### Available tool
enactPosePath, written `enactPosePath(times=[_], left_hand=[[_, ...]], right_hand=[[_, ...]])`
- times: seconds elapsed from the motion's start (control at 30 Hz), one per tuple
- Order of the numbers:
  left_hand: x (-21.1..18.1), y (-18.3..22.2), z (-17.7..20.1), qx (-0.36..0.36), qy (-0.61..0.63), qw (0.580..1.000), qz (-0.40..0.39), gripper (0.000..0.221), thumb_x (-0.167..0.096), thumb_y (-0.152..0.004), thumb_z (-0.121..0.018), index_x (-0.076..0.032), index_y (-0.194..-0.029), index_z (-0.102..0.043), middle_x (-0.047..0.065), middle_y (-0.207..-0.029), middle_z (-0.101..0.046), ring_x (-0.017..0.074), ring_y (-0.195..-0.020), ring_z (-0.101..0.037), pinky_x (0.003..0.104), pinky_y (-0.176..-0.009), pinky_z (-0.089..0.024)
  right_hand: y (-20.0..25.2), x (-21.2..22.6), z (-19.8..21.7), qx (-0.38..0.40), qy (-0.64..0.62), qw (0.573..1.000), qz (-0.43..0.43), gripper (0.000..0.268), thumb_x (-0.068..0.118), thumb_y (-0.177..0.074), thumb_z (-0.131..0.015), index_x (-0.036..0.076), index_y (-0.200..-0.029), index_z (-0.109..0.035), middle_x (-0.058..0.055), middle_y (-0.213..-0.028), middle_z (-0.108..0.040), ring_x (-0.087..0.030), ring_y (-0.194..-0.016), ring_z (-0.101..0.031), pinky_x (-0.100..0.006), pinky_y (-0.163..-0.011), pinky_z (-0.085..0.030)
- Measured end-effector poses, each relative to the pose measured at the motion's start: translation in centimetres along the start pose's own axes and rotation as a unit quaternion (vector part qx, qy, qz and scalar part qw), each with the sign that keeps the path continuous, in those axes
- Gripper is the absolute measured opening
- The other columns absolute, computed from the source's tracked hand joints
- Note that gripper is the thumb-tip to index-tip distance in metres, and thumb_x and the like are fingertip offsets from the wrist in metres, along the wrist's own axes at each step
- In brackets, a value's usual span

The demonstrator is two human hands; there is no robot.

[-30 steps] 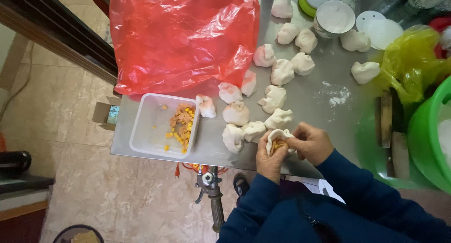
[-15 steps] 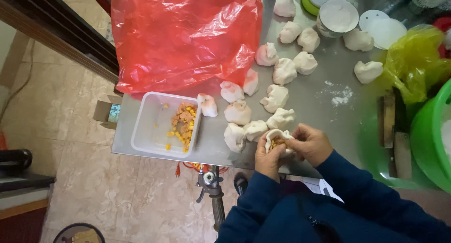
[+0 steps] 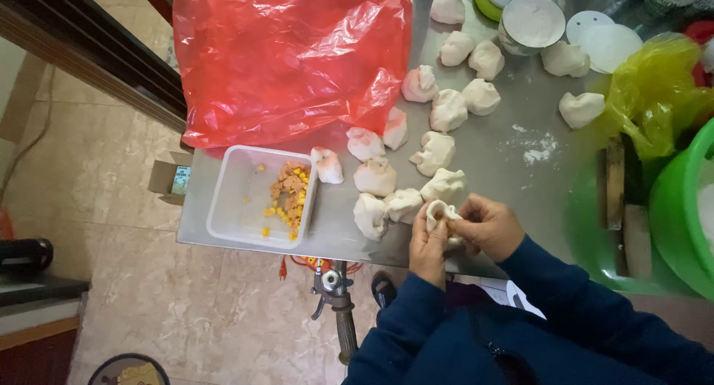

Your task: Flattening dough pieces, adding filling from a container, and pinching the edges to seal the buns.

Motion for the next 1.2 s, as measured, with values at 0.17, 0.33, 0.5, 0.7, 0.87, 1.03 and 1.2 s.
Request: enactPosePath(times=[0.17, 0.33, 0.5, 0.7, 0.87, 1.03, 1.2], left_hand=[[0.1, 0.5, 0.1, -0.073, -0.077, 0.994, -0.037, 0.034, -0.017, -0.099, -0.068, -0.021, -0.133, -0.068, 0.006, -0.121, -0.070, 0.0221, -0.103, -0.071, 0.041, -0.084, -0.065], [0.0, 1.2, -1.2, -0.143, -0.027, 0.989, -0.002, 0.020, -0.018, -0.095, -0.075, -0.021, -0.114, -0.074, 0.004, -0.091, -0.071, 0.0152, -0.080, -0.070, 0.029, -0.070, -0.066], [-1.3, 2.4, -1.4, -0.169, -0.021, 0.985, -0.011, 0.019, -0.006, -0.090, -0.074, -0.014, -0.107, -0.076, 0.009, -0.082, -0.072, 0.0190, -0.075, -0.074, 0.030, -0.068, -0.068], [-3.0, 3.7, -1.5, -0.144, -0.113, 0.982, -0.043, 0.010, -0.009, -0.090, -0.074, -0.016, -0.096, -0.076, 0.006, -0.103, -0.061, 0.0186, -0.083, -0.070, 0.031, -0.075, -0.069], [-4.2, 4.4, -2.1, -0.107, -0.224, 0.967, -0.057, 0.012, -0.007, -0.088, -0.065, -0.014, -0.095, -0.072, 0.009, -0.104, -0.055, 0.0256, -0.097, -0.068, 0.032, -0.076, -0.069], [-3.3, 3.8, -1.2, -0.099, -0.235, 0.966, -0.036, 0.018, -0.007, -0.085, -0.063, -0.015, -0.098, -0.072, 0.007, -0.110, -0.056, 0.0241, -0.102, -0.066, 0.032, -0.082, -0.068], [-5.0, 4.5, -2.5, -0.041, -0.352, 0.935, -0.028, 0.028, -0.021, -0.081, -0.057, -0.018, -0.106, -0.069, 0.010, -0.116, -0.056, 0.0286, -0.120, -0.059, 0.041, -0.109, -0.053]], right_hand=[[0.4, 0.1, 0.1, -0.014, 0.079, 0.996, 0.031, 0.016, 0.000, -0.077, -0.082, -0.003, -0.070, -0.068, -0.020, -0.044, -0.062, -0.024, -0.030, -0.057, -0.033, -0.025, -0.041], [1.0, 0.8, 0.8, -0.058, 0.071, 0.996, 0.023, 0.012, -0.002, -0.080, -0.079, -0.005, -0.078, -0.068, -0.021, -0.049, -0.060, -0.024, -0.035, -0.055, -0.034, -0.032, -0.044], [1.3, 1.0, 1.1, -0.080, 0.039, 0.996, 0.024, 0.014, 0.001, -0.079, -0.080, -0.005, -0.078, -0.067, -0.021, -0.045, -0.058, -0.026, -0.034, -0.056, -0.035, -0.032, -0.045], [1.9, 3.1, 1.5, -0.064, 0.122, 0.989, 0.047, 0.006, 0.000, -0.083, -0.076, -0.002, -0.080, -0.072, -0.019, -0.052, -0.065, -0.023, -0.040, -0.062, -0.032, -0.037, -0.049], [2.4, 3.2, 1.0, -0.018, 0.318, 0.929, 0.186, 0.008, 0.015, -0.083, -0.081, 0.008, -0.083, -0.077, -0.012, -0.064, -0.071, -0.027, -0.058, -0.073, -0.035, -0.048, -0.055], [1.5, 2.2, 1.4, 0.024, 0.369, 0.912, 0.178, 0.014, 0.026, -0.084, -0.076, 0.014, -0.091, -0.075, -0.010, -0.071, -0.072, -0.030, -0.067, -0.073, -0.040, -0.058, -0.058], [1.4, 3.6, 1.5, 0.055, 0.373, 0.923, 0.078, 0.021, 0.020, -0.082, -0.080, 0.004, -0.094, -0.075, -0.019, -0.077, -0.073, -0.036, -0.072, -0.074, -0.041, -0.063, -0.060]])
Point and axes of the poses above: each hand's wrist, its own y-axis away from the middle knuckle, its own z-axis out of the back of the hand, x = y × z, the point moved 5 cm from there along -y, towards the middle knuckle
